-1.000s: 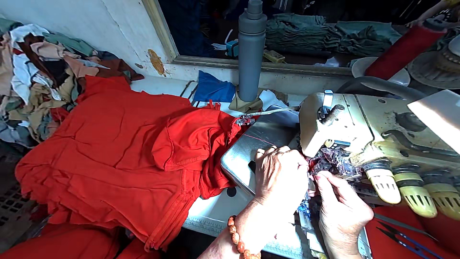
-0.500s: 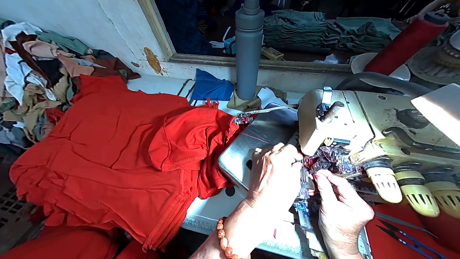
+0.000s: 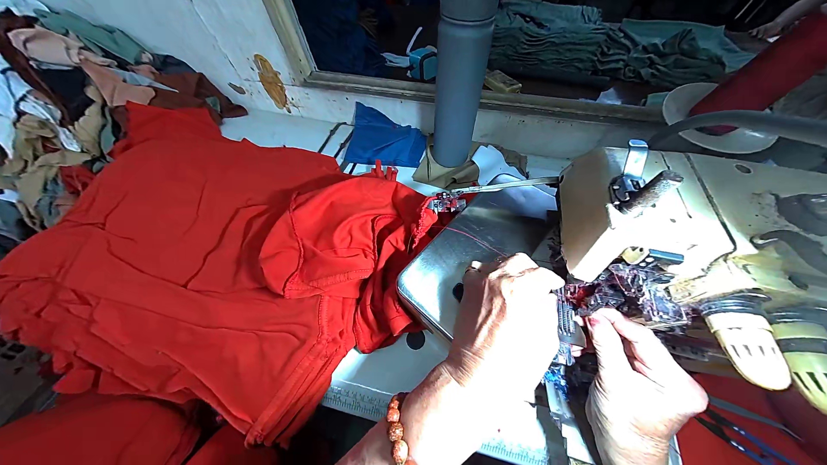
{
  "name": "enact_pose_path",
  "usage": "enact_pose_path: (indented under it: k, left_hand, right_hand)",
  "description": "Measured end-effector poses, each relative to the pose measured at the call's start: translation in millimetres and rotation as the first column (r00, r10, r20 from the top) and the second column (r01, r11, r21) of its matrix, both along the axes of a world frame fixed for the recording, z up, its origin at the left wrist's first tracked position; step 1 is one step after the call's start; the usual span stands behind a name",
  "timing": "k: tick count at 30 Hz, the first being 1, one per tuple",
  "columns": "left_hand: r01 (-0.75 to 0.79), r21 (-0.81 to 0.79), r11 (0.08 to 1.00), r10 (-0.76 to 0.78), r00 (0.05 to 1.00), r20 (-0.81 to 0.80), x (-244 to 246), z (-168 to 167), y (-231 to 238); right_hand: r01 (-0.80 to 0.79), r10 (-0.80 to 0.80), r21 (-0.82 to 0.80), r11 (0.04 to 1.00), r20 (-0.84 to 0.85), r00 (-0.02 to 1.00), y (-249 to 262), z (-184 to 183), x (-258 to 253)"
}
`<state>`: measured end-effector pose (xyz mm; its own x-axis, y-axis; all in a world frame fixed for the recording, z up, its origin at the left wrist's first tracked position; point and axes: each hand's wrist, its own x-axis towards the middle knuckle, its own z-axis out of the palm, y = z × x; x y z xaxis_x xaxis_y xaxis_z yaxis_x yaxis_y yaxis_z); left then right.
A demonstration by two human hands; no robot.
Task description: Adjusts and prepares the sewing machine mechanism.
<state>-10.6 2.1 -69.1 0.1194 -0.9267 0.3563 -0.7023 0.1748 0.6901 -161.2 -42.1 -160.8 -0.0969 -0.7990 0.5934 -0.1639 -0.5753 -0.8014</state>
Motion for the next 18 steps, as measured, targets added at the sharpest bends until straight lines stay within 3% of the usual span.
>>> enact_pose_path:
  k: [8, 14, 18]
  left_hand:
    - [0.009, 0.090, 0.996, -0.010, 1.000, 0.006, -3, 14, -1]
    - [-0.055, -0.046, 0.997, 0.057, 0.997, 0.051, -6, -18, -17]
    - [-0.057, -0.050, 0.997, 0.059, 0.997, 0.043, -6, -19, -17]
  right_hand:
    - [-0.034, 0.031, 0.040, 0.999, 0.070, 0.997, 0, 3, 3]
    - [-0.042, 0.044, -0.023, 0.999, 0.049, 0.998, 0, 1, 3]
    - [-0.037, 0.038, -0.026, 0.999, 0.048, 0.998, 0, 2, 3]
